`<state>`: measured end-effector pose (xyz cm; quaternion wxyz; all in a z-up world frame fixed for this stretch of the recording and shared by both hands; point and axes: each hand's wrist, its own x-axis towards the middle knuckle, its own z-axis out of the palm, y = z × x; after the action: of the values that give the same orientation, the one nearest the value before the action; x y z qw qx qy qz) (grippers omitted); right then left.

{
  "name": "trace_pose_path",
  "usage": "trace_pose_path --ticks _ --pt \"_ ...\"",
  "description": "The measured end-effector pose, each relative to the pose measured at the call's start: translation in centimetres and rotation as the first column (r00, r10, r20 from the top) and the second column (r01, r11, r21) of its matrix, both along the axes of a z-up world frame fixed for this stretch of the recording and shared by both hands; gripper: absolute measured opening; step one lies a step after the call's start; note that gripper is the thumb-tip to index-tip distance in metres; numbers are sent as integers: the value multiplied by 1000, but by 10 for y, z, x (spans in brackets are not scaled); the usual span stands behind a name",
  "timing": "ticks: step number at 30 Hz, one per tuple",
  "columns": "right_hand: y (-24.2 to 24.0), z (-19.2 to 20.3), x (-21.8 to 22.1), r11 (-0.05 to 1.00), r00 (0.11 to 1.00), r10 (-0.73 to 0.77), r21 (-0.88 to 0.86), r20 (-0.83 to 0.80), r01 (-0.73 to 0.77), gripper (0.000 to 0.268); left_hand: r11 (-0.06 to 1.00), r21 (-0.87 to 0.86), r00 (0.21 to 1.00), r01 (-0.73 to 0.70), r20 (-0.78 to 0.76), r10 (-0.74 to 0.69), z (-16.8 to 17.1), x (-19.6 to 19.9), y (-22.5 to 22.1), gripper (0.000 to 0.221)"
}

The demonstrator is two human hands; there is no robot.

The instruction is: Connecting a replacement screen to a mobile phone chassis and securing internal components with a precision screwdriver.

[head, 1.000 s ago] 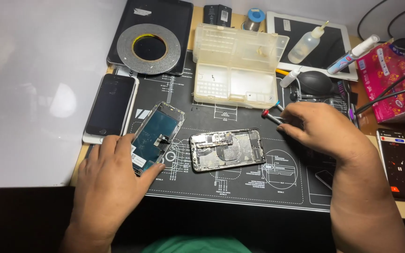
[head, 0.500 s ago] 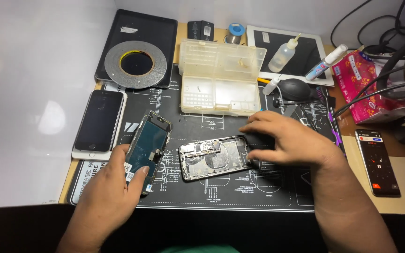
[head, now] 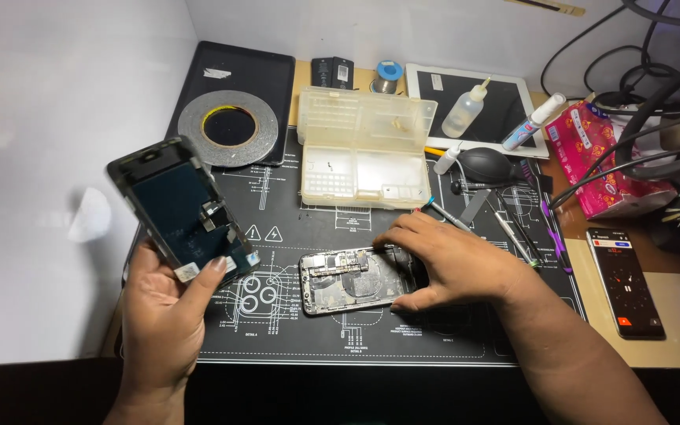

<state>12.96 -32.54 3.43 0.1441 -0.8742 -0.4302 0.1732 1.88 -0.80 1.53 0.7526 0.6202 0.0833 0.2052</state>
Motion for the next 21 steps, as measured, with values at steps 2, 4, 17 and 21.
trace_pose_path --ticks 2,4,17,21 --pt "2 -5 -1 1000 999 7 -9 35 -6 84 999 -16 999 -43 -21 43 -10 4 -2 39" --pt "5 -9 -2 1000 998 12 -17 65 -11 87 996 -30 995 -86 -46 85 -16 7 -4 25" --pt "-54 3 27 845 851 -460 -171 252 507 21 962 222 974 -162 193 119 -28 16 -6 39" --pt "-46 -1 25 837 864 -419 -248 279 487 18 971 173 979 -163 150 138 -28 15 -6 38"
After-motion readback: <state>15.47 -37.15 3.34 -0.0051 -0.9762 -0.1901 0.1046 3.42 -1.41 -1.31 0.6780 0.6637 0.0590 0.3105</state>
